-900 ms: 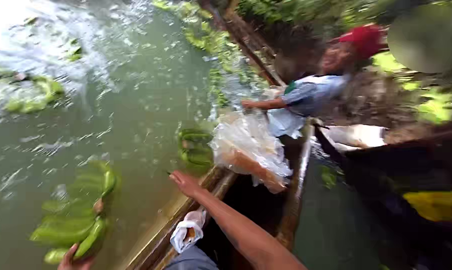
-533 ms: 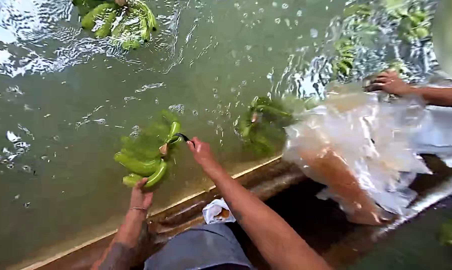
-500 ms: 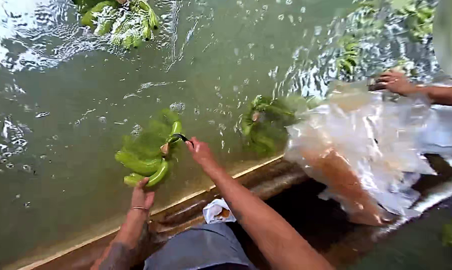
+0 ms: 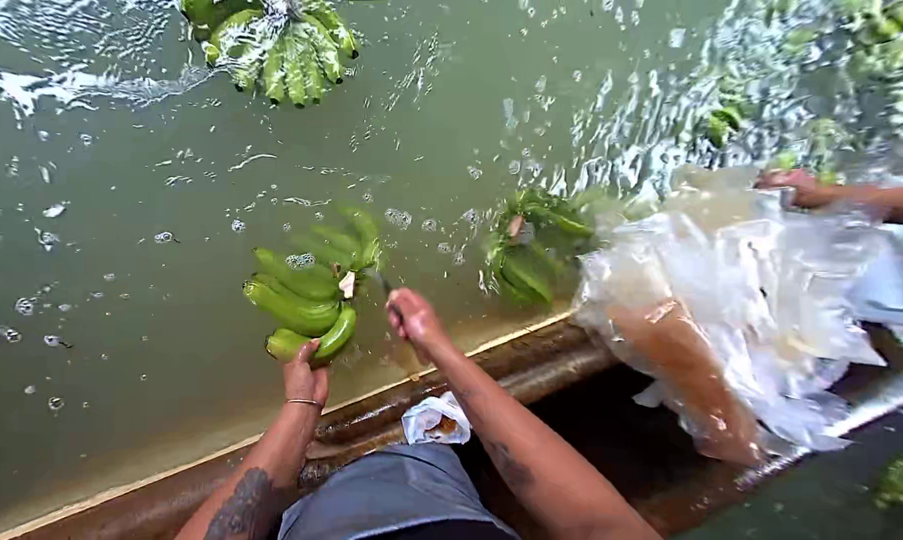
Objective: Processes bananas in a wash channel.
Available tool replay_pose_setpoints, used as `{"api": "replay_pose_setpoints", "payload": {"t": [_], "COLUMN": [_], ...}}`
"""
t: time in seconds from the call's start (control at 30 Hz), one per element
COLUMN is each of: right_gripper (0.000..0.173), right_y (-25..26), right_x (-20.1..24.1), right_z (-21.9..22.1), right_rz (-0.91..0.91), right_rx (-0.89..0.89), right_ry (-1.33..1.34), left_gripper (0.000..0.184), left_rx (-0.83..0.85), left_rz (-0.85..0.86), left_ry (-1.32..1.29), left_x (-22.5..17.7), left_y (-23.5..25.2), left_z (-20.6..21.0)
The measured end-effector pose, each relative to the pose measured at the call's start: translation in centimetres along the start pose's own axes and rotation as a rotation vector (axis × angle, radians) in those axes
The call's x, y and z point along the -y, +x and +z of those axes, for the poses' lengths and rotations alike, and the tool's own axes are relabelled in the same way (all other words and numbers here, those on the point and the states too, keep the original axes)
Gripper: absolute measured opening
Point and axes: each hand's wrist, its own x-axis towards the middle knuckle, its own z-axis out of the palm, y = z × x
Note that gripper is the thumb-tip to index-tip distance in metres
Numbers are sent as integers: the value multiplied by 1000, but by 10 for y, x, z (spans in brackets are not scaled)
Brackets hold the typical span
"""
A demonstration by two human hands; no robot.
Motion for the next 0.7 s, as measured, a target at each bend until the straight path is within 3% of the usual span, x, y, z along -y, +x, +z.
{"api": "replay_pose_setpoints", "payload": {"t": [0.1, 0.17, 0.23, 0.27, 0.37, 0.43, 0.57, 0.63, 0.7], "right_gripper": [40, 44, 45, 44, 34, 35, 44, 43, 45], "right_y": [32, 46, 45, 37, 5, 4, 42, 56, 50], "right_x": [8, 7, -3, -7, -19, -12, 5, -11, -26], "right_z": [-13, 4, 28, 32, 12, -14, -20, 4, 28], "right_rz": [-100, -110, -65, -8, 48, -27, -176, -245, -149], "right_rx": [-131, -158, -141, -49, 249, 146, -35, -132, -129], "right_ry": [-551, -743, -682, -574, -184, -230, -749, -719, -549], "left_gripper": [46, 41, 50, 55, 43, 33, 30, 30, 34], "left_rx": [22, 17, -3, -8, 26, 52, 67, 68, 57], "left_rz": [-1, 14, 31, 44, 47, 11, -56, -93, -129], "left_ry": [-6, -3, -3, 2, 48, 80, 70, 43, 25], "left_x": [-7, -6, 3, 8, 11, 4, -17, -25, -27], "left_y": [-8, -14, -17, -15, -6, -6, -18, -22, -24], "left_z": [1, 7, 9, 7, -9, -13, -3, 4, 7]}}
